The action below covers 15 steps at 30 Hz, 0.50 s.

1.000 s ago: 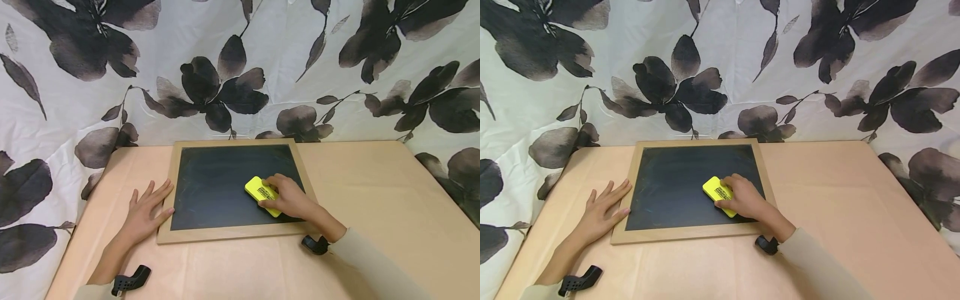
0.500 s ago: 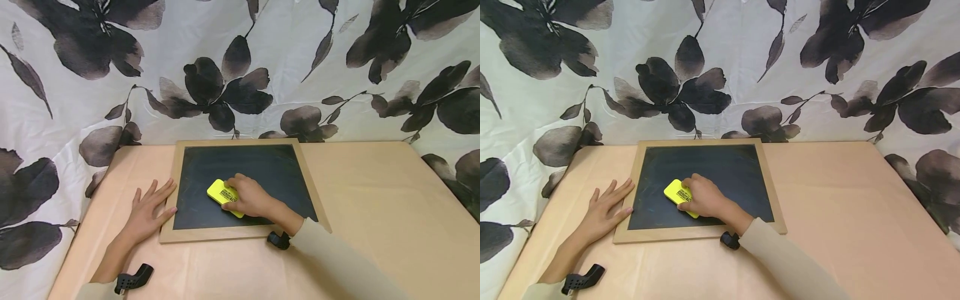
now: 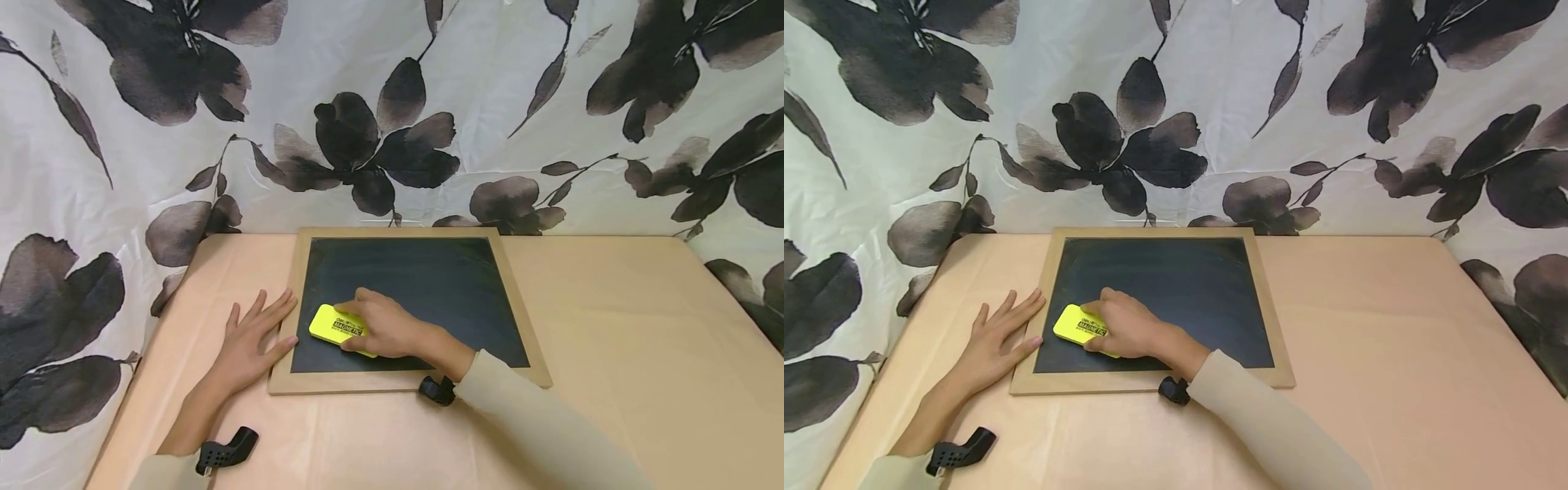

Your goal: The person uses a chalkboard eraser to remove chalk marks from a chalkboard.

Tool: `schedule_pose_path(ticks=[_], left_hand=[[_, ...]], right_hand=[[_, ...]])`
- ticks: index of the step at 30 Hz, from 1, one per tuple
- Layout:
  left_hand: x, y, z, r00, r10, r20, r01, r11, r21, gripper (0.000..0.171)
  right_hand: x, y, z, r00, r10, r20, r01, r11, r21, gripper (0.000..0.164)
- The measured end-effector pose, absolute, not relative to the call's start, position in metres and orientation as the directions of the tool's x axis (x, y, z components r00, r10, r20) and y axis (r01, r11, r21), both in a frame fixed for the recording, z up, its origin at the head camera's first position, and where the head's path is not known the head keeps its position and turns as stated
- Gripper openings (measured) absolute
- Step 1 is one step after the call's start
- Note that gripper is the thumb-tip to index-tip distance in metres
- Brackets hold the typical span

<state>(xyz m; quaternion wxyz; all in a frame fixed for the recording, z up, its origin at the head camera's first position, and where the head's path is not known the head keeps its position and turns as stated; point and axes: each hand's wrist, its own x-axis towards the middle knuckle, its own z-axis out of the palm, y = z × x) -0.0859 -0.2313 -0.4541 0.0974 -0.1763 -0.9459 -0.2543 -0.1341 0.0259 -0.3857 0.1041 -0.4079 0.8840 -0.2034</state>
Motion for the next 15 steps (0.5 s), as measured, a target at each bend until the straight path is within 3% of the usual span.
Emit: schedule_pose_path(ticks=[15], left_hand=[[-0.087,-0.234,-0.454,-0.913,0.294,0.283,0.396,0.805,0.442,0.064]], right_hand=[[-0.125,0.036,-0.376,-0.531,-0.841,-0.1,-0.714,0.508,-0.482,0.06]])
